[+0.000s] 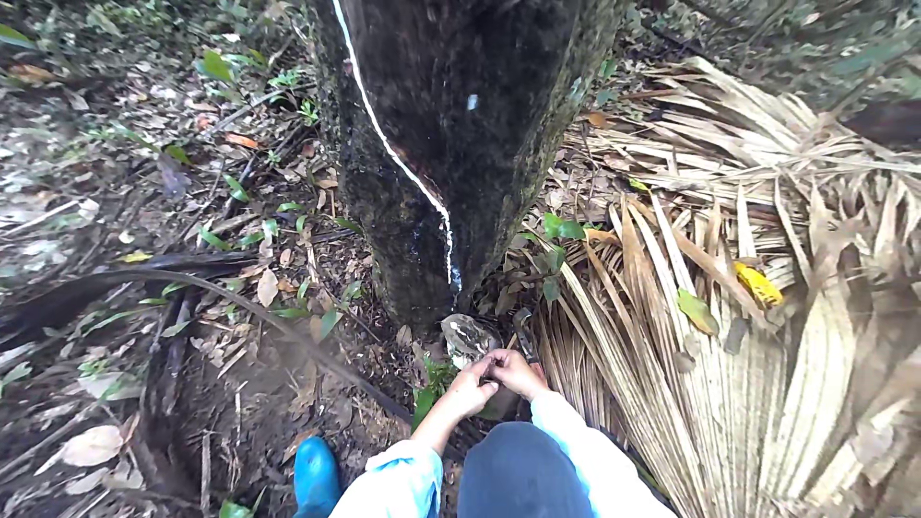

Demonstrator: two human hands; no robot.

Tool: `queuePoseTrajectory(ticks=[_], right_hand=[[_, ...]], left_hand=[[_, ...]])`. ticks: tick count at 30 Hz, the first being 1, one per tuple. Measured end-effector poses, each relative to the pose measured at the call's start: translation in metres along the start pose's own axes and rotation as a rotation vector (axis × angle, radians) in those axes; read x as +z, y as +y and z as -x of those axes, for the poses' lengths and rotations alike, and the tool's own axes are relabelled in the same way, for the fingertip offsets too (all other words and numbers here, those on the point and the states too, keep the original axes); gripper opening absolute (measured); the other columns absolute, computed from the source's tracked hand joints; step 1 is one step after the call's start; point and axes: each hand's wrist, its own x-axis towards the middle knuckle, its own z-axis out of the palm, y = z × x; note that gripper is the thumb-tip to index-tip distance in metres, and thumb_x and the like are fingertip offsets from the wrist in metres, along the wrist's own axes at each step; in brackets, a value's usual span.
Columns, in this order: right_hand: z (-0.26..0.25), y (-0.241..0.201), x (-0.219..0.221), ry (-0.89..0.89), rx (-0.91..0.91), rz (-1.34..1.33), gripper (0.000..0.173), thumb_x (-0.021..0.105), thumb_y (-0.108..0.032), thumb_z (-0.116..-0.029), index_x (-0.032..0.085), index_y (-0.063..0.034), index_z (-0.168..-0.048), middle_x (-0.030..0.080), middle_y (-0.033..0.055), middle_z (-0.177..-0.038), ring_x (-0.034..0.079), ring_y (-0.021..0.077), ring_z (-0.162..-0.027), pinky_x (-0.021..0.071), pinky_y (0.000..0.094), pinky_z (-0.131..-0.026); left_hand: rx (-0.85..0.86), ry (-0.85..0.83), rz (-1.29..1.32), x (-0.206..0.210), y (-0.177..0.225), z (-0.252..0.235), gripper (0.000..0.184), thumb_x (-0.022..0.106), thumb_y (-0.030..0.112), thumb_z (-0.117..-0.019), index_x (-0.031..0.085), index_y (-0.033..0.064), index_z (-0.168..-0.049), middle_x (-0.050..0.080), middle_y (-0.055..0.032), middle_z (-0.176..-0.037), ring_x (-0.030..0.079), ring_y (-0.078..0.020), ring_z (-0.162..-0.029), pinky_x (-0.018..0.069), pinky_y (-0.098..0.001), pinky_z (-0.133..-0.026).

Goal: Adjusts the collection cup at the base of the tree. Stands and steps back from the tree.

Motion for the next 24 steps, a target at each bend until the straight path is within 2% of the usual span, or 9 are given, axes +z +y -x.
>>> queuePoseTrajectory(ticks=[4, 6, 8, 10, 12, 15, 18, 20, 24], right_hand=[[0.0, -0.001, 0.009, 0.028, -0.046, -0.042, 0.018, 0.066, 0.004, -0.0928, 0.071, 0.0098, -0.108, 0.072, 0.0209, -0.111, 0.067, 0.0197, -0.105, 0.0514, 0.0337, -0.099], [0.0, 0.001, 0.011, 0.054, -0.063, -0.092, 0.017, 0.065, 0.005, -0.0921, 0.072, 0.0095, -0.108, 0.072, 0.0196, -0.109, 0.067, 0.0169, -0.103, 0.0522, 0.0323, -0.097], [-0.001, 0.004, 0.01, 0.078, -0.049, -0.094, 0.014, 0.064, 0.004, -0.093, 0.071, 0.0102, -0.103, 0.071, 0.0178, -0.1, 0.066, 0.0151, -0.093, 0.0535, 0.0323, -0.09], [-0.001, 0.006, 0.006, 0.14, 0.022, -0.084, 0.013, 0.063, 0.001, -0.096, 0.069, 0.0105, -0.104, 0.069, 0.0174, -0.097, 0.064, 0.0156, -0.085, 0.0542, 0.0325, -0.084], [-0.002, 0.009, 0.002, 0.226, 0.101, -0.067, 0.015, 0.064, -0.002, -0.0976, 0.069, 0.0094, -0.106, 0.069, 0.0185, -0.099, 0.065, 0.0179, -0.084, 0.0545, 0.034, -0.084], [-0.001, 0.011, -0.002, 0.279, 0.158, -0.047, 0.017, 0.064, -0.006, -0.0994, 0.069, 0.0073, -0.109, 0.069, 0.0177, -0.098, 0.065, 0.018, -0.082, 0.0541, 0.0348, -0.083], [0.0, 0.006, 0.0, 0.266, 0.181, -0.015, 0.02, 0.064, -0.008, -0.1007, 0.069, 0.0066, -0.113, 0.068, 0.0206, -0.109, 0.067, 0.0216, -0.091, 0.055, 0.0364, -0.089], [0.001, 0.002, 0.001, 0.245, 0.186, 0.008, 0.021, 0.063, -0.007, -0.1005, 0.069, 0.0068, -0.115, 0.066, 0.0235, -0.119, 0.068, 0.0254, -0.1, 0.0544, 0.0373, -0.094], [0.002, -0.002, 0.0, 0.174, 0.197, 0.066, 0.027, 0.062, -0.006, -0.1007, 0.066, 0.0061, -0.124, 0.063, 0.0242, -0.128, 0.068, 0.0274, -0.109, 0.0536, 0.0372, -0.099]], left_hand=[[-0.11, -0.056, -0.064, -0.007, 0.005, 0.008, 0.064, 0.061, 0.02, -0.1031, 0.034, 0.0161, -0.161, 0.027, -0.0282, -0.163, 0.04, -0.0412, -0.145, 0.038, -0.0527, -0.116], [-0.146, -0.079, -0.049, -0.009, 0.004, 0.008, 0.066, 0.062, 0.021, -0.1025, 0.032, 0.0212, -0.162, 0.025, -0.0298, -0.163, 0.043, -0.043, -0.142, 0.0409, -0.0538, -0.113], [-0.1, -0.05, 0.045, -0.012, -0.003, 0.006, 0.064, 0.061, 0.016, -0.1022, 0.035, 0.0183, -0.161, 0.029, -0.0295, -0.161, 0.046, -0.0418, -0.139, 0.0432, -0.0524, -0.112], [-0.039, 0.128, 0.19, -0.017, -0.011, 0.004, 0.052, 0.058, 0.009, -0.1019, 0.047, 0.0066, -0.152, 0.046, -0.0279, -0.151, 0.055, -0.0377, -0.131, 0.0467, -0.0494, -0.109], [-0.079, 0.423, 0.324, -0.026, -0.019, -0.001, 0.038, 0.053, 0.009, -0.1043, 0.057, -0.0025, -0.14, 0.06, -0.0258, -0.137, 0.062, -0.0344, -0.123, 0.0484, -0.0487, -0.106], [-0.247, 0.66, 0.388, -0.04, -0.03, -0.02, 0.042, 0.063, 0.022, -0.1025, 0.058, -0.0047, -0.135, 0.066, -0.0249, -0.125, 0.067, -0.0334, -0.109, 0.0537, -0.0491, -0.096], [-0.334, 0.566, 0.234, -0.042, -0.028, -0.036, 0.046, 0.068, 0.03, -0.0993, 0.062, -0.0027, -0.131, 0.068, -0.0238, -0.121, 0.069, -0.0335, -0.106, 0.0541, -0.0503, -0.096], [-0.34, 0.532, 0.077, -0.039, -0.018, -0.041, 0.034, 0.063, 0.024, -0.1013, 0.066, -0.002, -0.124, 0.069, -0.0234, -0.121, 0.067, -0.0343, -0.114, 0.0501, -0.0518, -0.101], [-0.317, 0.553, -0.102, -0.043, -0.005, -0.042, 0.027, 0.055, 0.014, -0.1041, 0.066, -0.0022, -0.123, 0.068, -0.0237, -0.123, 0.065, -0.0351, -0.12, 0.0483, -0.0516, -0.105]])
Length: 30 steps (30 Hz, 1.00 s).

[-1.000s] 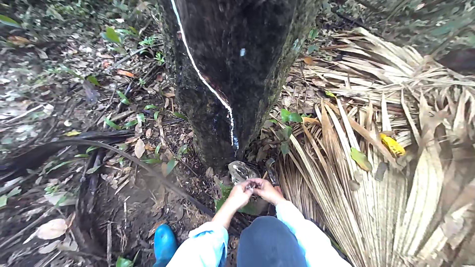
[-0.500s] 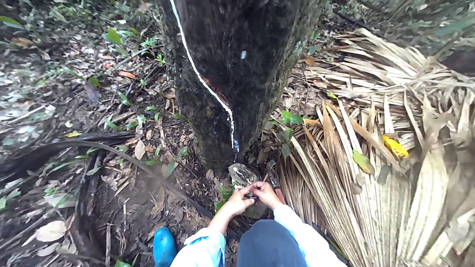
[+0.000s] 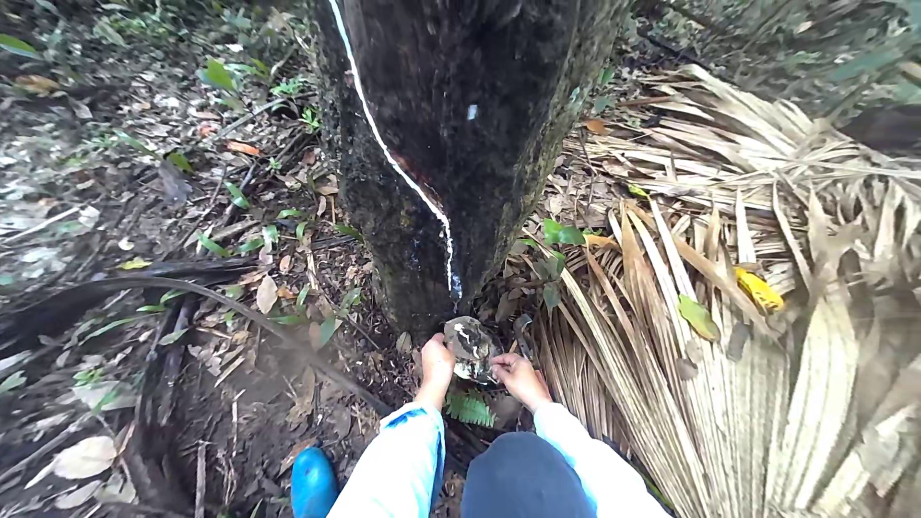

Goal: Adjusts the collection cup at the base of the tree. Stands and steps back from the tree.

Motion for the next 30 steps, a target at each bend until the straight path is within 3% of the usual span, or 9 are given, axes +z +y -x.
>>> queuePoseTrajectory(ticks=[3, 6, 12, 17, 30], right_hand=[[-0.002, -0.002, -0.001, -0.082, -0.005, 0.105, 0.038, 0.061, -0.01, -0.1026, 0.059, 0.0041, -0.138, 0.059, 0.0241, -0.141, 0.061, 0.0296, -0.128, 0.0457, 0.0392, -0.112], [-0.003, -0.006, 0.0, -0.062, -0.05, 0.226, 0.037, 0.061, -0.011, -0.1018, 0.061, 0.0016, -0.137, 0.057, 0.0227, -0.144, 0.055, 0.0311, -0.135, 0.04, 0.0414, -0.116], [-0.002, -0.007, 0.004, 0.106, 0.018, 0.221, 0.028, 0.056, -0.011, -0.1042, 0.066, 0.0007, -0.127, 0.069, 0.0195, -0.124, 0.066, 0.0296, -0.118, 0.0478, 0.0447, -0.107], [0.004, -0.004, 0.002, 0.107, 0.054, 0.146, 0.031, 0.054, -0.011, -0.1048, 0.063, 0.001, -0.132, 0.069, 0.02, -0.126, 0.066, 0.0285, -0.119, 0.0484, 0.0432, -0.107], [0.002, 0.027, 0.0, 0.182, 0.02, 0.021, 0.028, 0.06, -0.009, -0.102, 0.066, 0.0029, -0.127, 0.07, 0.0211, -0.122, 0.068, 0.0287, -0.114, 0.0507, 0.0436, -0.103]], left_hand=[[0.058, 0.015, -0.047, -0.006, -0.003, -0.004, 0.026, 0.051, 0.012, -0.1053, 0.066, -0.003, -0.122, 0.069, -0.0237, -0.121, 0.066, -0.0348, -0.118, 0.0492, -0.0511, -0.104], [0.085, 0.025, -0.054, -0.01, -0.008, -0.01, 0.026, 0.052, 0.011, -0.1046, 0.065, -0.0036, -0.122, 0.069, -0.0236, -0.12, 0.066, -0.0349, -0.117, 0.049, -0.0511, -0.104], [0.09, 0.01, -0.002, -0.012, -0.012, -0.018, 0.029, 0.055, 0.008, -0.1032, 0.063, -0.0023, -0.128, 0.069, -0.0228, -0.123, 0.066, -0.0336, -0.119, 0.0487, -0.0495, -0.106], [0.063, 0.004, 0.004, -0.014, -0.013, -0.017, 0.03, 0.057, 0.008, -0.1012, 0.063, -0.0011, -0.129, 0.069, -0.0214, -0.123, 0.066, -0.0328, -0.12, 0.0487, -0.0496, -0.106], [0.056, -0.004, 0.083, -0.01, -0.012, -0.011, 0.036, 0.062, 0.013, -0.1003, 0.06, -0.001, -0.134, 0.069, -0.0207, -0.124, 0.066, -0.0318, -0.12, 0.0489, -0.0483, -0.106]])
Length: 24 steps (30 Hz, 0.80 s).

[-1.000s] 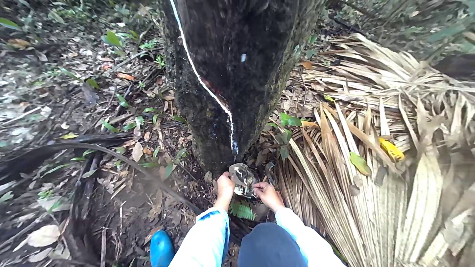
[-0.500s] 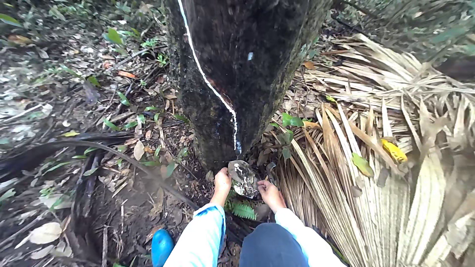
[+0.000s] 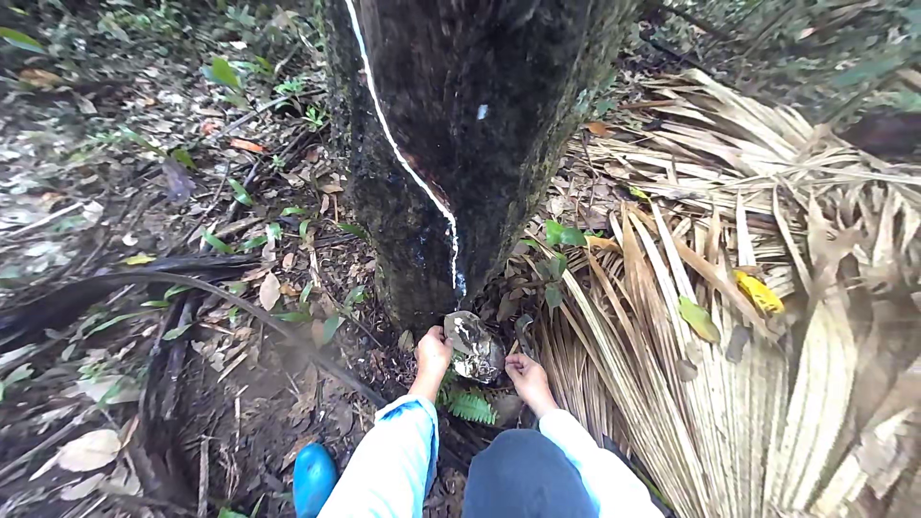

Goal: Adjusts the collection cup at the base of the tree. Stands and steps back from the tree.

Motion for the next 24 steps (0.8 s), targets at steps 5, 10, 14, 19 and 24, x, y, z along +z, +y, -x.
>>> queuePoseTrajectory(ticks=[5, 10, 14, 19, 24], right_hand=[[0.011, 0.002, -0.01, 0.091, 0.005, -0.095, 0.024, 0.063, -0.006, -0.101, 0.066, 0.0065, -0.122, 0.07, 0.0238, -0.117, 0.069, 0.0297, -0.107, 0.0522, 0.0435, -0.099], [0.024, 0.028, -0.023, 0.213, 0.075, 0.023, 0.025, 0.065, -0.016, -0.1014, 0.071, 0.0068, -0.109, 0.07, 0.0267, -0.113, 0.066, 0.0393, -0.111, 0.0481, 0.0552, -0.101], [0.039, 0.05, -0.03, 0.2, 0.162, 0.247, 0.033, 0.062, -0.025, -0.1032, 0.071, 0.0051, -0.113, 0.067, 0.0273, -0.122, 0.063, 0.0415, -0.12, 0.0464, 0.0564, -0.105], [0.045, 0.062, -0.024, 0.131, 0.313, 0.496, 0.051, 0.065, -0.027, -0.0997, 0.055, -0.0029, -0.143, 0.054, 0.0255, -0.145, 0.051, 0.0406, -0.137, 0.0431, 0.0537, -0.112], [0.04, 0.046, -0.019, 0.033, 0.37, 0.676, 0.065, 0.073, -0.038, -0.0933, 0.053, -0.0044, -0.145, 0.052, 0.0233, -0.148, 0.05, 0.0408, -0.137, 0.0456, 0.056, -0.108]], left_hand=[[0.007, 0.013, 0.069, -0.002, -0.003, 0.005, 0.045, 0.066, 0.013, -0.0978, 0.055, -0.0024, -0.139, 0.069, -0.0198, -0.125, 0.066, -0.0308, -0.119, 0.0492, -0.0475, -0.106], [0.004, 0.04, 0.165, -0.009, -0.021, 0.023, 0.043, 0.064, 0.011, -0.0994, 0.055, -0.0031, -0.139, 0.068, -0.0204, -0.126, 0.067, -0.029, -0.116, 0.0513, -0.0451, -0.102], [-0.008, 0.082, 0.223, -0.022, -0.039, 0.039, 0.032, 0.06, 0.009, -0.1018, 0.06, -0.0041, -0.131, 0.068, -0.0208, -0.124, 0.066, -0.0288, -0.115, 0.0507, -0.045, -0.102], [-0.041, 0.191, 0.331, -0.036, -0.065, 0.05, 0.025, 0.056, 0.004, -0.1021, 0.065, -0.0049, -0.124, 0.069, -0.0216, -0.118, 0.069, -0.0279, -0.103, 0.0546, -0.0443, -0.094], [-0.078, 0.218, 0.376, -0.04, -0.069, 0.058, 0.023, 0.058, 0.005, -0.1021, 0.065, -0.0039, -0.122, 0.069, -0.0201, -0.115, 0.068, -0.0254, -0.096, 0.0546, -0.0419, -0.088]])
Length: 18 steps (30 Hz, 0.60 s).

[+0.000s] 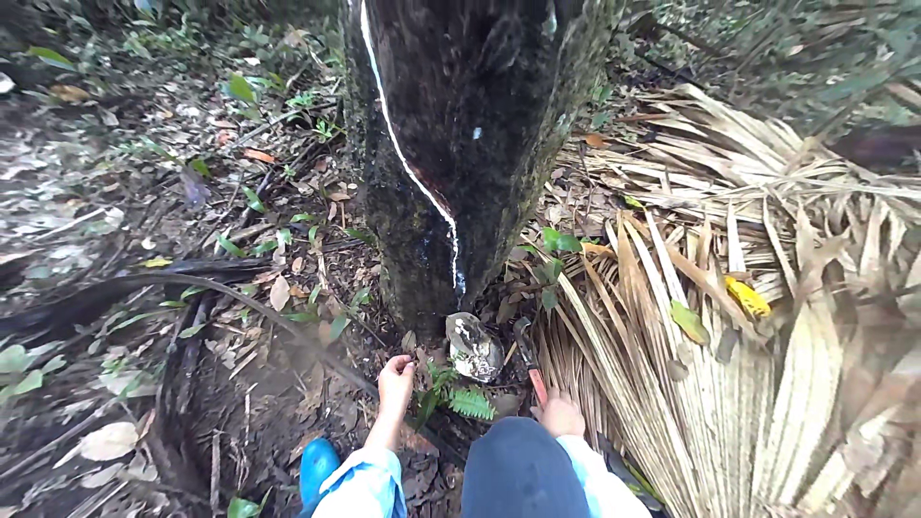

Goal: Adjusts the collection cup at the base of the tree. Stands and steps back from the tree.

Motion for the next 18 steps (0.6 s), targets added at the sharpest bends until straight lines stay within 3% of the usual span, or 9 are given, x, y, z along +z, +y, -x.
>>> queuePoseTrajectory(ticks=[5, 9, 12, 15, 18], right_hand=[[-0.004, -0.009, 0.0, -0.048, 0.113, 0.001, 0.053, 0.061, -0.026, -0.0995, 0.051, -0.0034, -0.146, 0.055, 0.0233, -0.145, 0.057, 0.0392, -0.132, 0.0492, 0.0563, -0.104], [-0.003, -0.003, -0.007, -0.058, 0.133, -0.236, 0.055, 0.06, -0.03, -0.1018, 0.045, -0.0033, -0.147, 0.064, 0.0234, -0.133, 0.063, 0.0374, -0.125, 0.0502, 0.0556, -0.104], [0.0, 0.006, -0.006, -0.06, 0.104, -0.365, 0.052, 0.062, -0.03, -0.1015, 0.05, -0.0024, -0.143, 0.066, 0.0247, -0.129, 0.064, 0.0388, -0.124, 0.0485, 0.0569, -0.105], [0.009, 0.014, -0.008, -0.014, 0.059, -0.48, 0.043, 0.067, -0.023, -0.0991, 0.058, 0.0009, -0.134, 0.067, 0.027, -0.123, 0.065, 0.0416, -0.119, 0.0484, 0.0587, -0.103], [0.022, 0.018, -0.012, 0.049, -0.011, -0.533, 0.042, 0.069, -0.018, -0.0979, 0.059, 0.0031, -0.133, 0.068, 0.0282, -0.118, 0.066, 0.0428, -0.115, 0.0488, 0.0588, -0.101]], left_hand=[[0.066, -0.106, -0.068, 0.013, 0.017, -0.005, 0.025, 0.058, 0.009, -0.1024, 0.065, -0.0044, -0.123, 0.069, -0.0207, -0.118, 0.067, -0.0276, -0.107, 0.0524, -0.0442, -0.097], [0.089, -0.245, -0.277, 0.031, 0.042, -0.023, 0.042, 0.059, 0.021, -0.1039, 0.057, -0.0015, -0.139, 0.066, -0.0208, -0.13, 0.064, -0.0303, -0.122, 0.0478, -0.0467, -0.108], [0.096, -0.287, -0.434, 0.048, 0.048, -0.037, 0.049, 0.059, 0.024, -0.1041, 0.05, 0.0007, -0.147, 0.066, -0.0202, -0.132, 0.063, -0.0319, -0.125, 0.0469, -0.0488, -0.11], [0.111, -0.308, -0.572, 0.061, 0.051, -0.043, 0.042, 0.055, 0.022, -0.1058, 0.054, 0.0039, -0.144, 0.066, -0.0189, -0.133, 0.063, -0.0327, -0.126, 0.0478, -0.0513, -0.109], [0.125, -0.319, -0.663, 0.066, 0.058, -0.044, 0.033, 0.049, 0.019, -0.1077, 0.061, 0.0062, -0.136, 0.066, -0.0201, -0.132, 0.062, -0.0356, -0.127, 0.0484, -0.0559, -0.106]])
